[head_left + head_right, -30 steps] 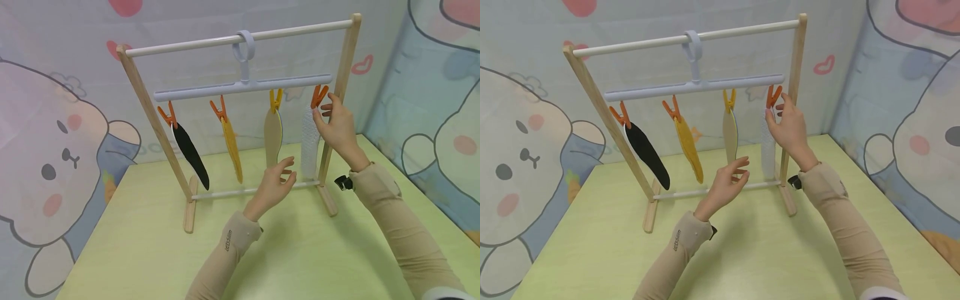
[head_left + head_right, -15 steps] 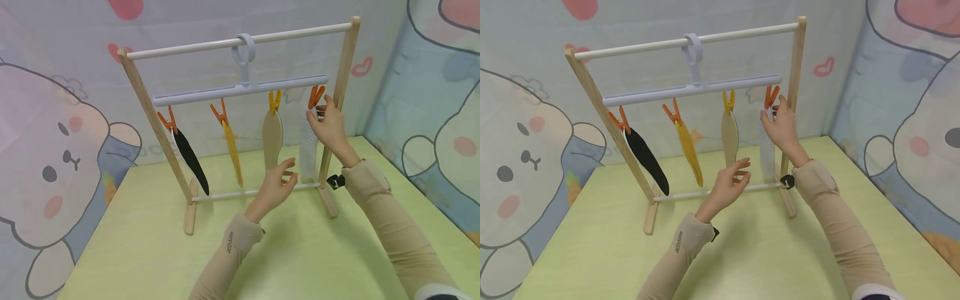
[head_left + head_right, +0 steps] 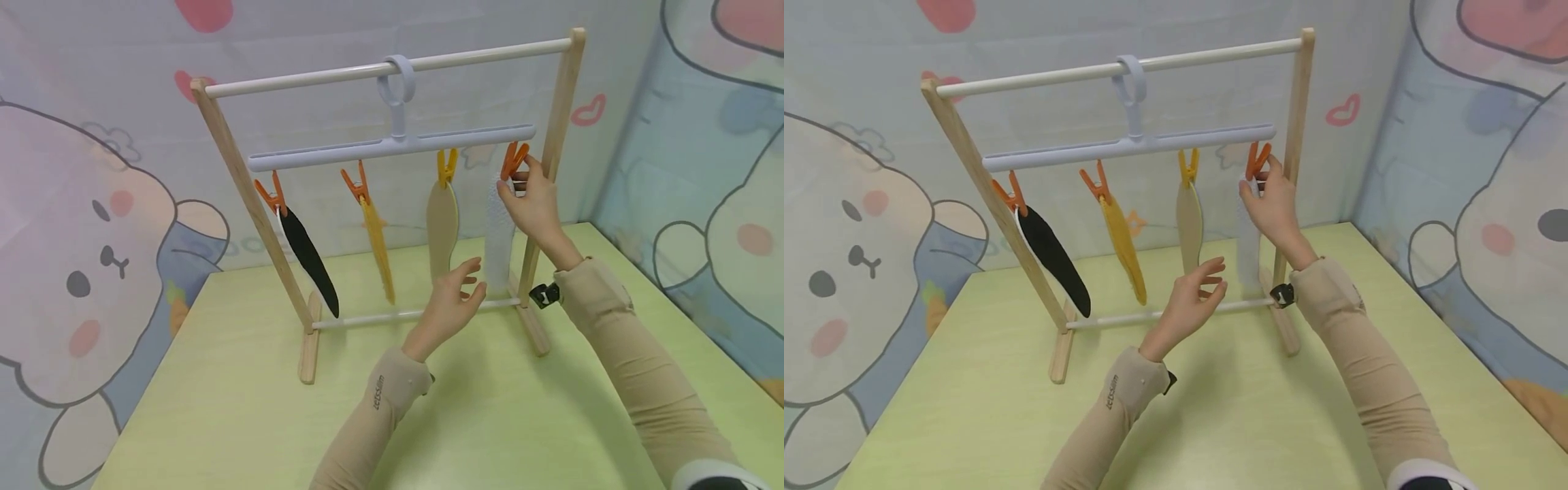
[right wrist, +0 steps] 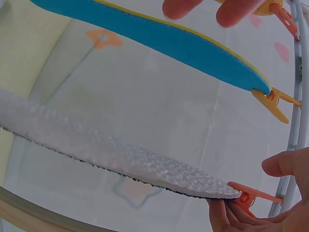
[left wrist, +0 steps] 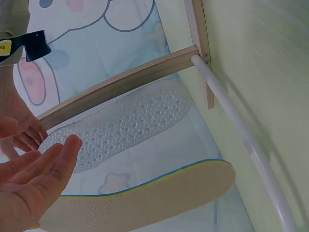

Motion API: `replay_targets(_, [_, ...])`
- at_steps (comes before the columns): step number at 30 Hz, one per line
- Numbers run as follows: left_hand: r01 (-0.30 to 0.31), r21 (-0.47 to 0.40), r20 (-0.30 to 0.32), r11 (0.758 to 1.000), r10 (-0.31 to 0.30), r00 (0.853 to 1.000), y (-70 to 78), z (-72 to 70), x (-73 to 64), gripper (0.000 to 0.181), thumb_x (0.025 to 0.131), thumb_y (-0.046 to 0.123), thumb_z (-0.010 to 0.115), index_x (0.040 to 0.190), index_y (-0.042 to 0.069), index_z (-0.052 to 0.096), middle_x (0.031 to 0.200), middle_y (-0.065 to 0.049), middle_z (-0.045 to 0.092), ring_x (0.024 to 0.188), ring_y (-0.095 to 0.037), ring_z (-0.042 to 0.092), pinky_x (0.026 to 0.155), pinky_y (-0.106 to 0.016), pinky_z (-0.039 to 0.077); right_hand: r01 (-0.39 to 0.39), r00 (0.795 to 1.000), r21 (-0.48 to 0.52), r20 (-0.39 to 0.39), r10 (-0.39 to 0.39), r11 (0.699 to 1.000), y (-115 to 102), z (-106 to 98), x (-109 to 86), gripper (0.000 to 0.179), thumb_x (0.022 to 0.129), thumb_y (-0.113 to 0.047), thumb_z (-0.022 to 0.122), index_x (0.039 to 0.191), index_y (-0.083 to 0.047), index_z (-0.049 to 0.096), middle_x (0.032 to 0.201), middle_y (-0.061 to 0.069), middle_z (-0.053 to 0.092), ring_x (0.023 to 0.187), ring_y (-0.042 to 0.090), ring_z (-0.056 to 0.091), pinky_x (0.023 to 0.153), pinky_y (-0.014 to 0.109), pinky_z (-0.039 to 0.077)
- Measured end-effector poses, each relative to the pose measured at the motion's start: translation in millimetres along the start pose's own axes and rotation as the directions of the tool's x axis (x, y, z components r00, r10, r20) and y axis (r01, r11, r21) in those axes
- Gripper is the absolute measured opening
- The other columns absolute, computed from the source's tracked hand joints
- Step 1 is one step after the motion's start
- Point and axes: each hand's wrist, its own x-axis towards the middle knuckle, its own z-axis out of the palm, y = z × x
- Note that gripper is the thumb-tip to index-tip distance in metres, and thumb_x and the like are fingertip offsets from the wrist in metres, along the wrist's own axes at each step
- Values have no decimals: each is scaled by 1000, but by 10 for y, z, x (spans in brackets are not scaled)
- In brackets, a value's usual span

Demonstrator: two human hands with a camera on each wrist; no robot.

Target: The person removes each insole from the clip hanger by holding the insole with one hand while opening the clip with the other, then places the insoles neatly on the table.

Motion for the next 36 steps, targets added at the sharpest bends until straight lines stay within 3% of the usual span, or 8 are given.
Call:
replay_targets(20, [-20, -13, -9, 1000, 20, 1000, -23, 102, 9, 43, 89, 12, 50, 129, 0, 41, 124, -18, 53, 104, -30, 58, 75, -28, 53, 47, 998, 26, -51, -45, 999, -51, -39, -228, 53, 87, -18, 52, 130, 4, 30, 105, 27, 59, 89, 38, 60, 73, 46, 50])
replay_targets(23, [-7, -19, -3, 1000, 7, 1000, -17, 109, 9, 44, 89, 13, 50, 130, 2, 41, 125, -17, 52, 105, -30, 58, 76, -31, 53, 56, 996, 34, -69, -54, 998, -64, -64, -270, 54, 87, -18, 52, 131, 2, 29, 104, 26, 60, 88, 37, 61, 70, 40, 50])
replay_targets(29, [0, -11, 0, 1000, 0, 1000, 10, 151, 8, 46, 88, 15, 53, 130, 1, 40, 125, -15, 53, 105, -28, 58, 76, -28, 52, 83, 992, 39, -96, -79, 996, -77, -116, -344, 55, 87, -19, 54, 131, 1, 29, 98, 25, 63, 83, 36, 62, 59, 7, 39])
replay_targets(32, [2, -11, -7, 1000, -2, 1000, 18, 172, 12, 46, 88, 17, 53, 130, 2, 41, 124, -14, 54, 104, -27, 58, 75, -26, 52, 105, 989, 37, -108, -101, 994, -73, -124, -386, 53, 87, -18, 54, 130, 2, 30, 94, 25, 63, 79, 34, 62, 58, 5, 37])
replay_targets(36, [4, -26, -15, 1000, -5, 1000, 33, 192, 12, 47, 87, 19, 55, 130, 4, 42, 123, -13, 55, 104, -28, 58, 74, -26, 52, 128, 984, 30, -129, -123, 991, -84, -145, -442, 48, 87, -18, 53, 127, 1, 35, 86, 22, 63, 71, 11, 58, 55, 5, 36])
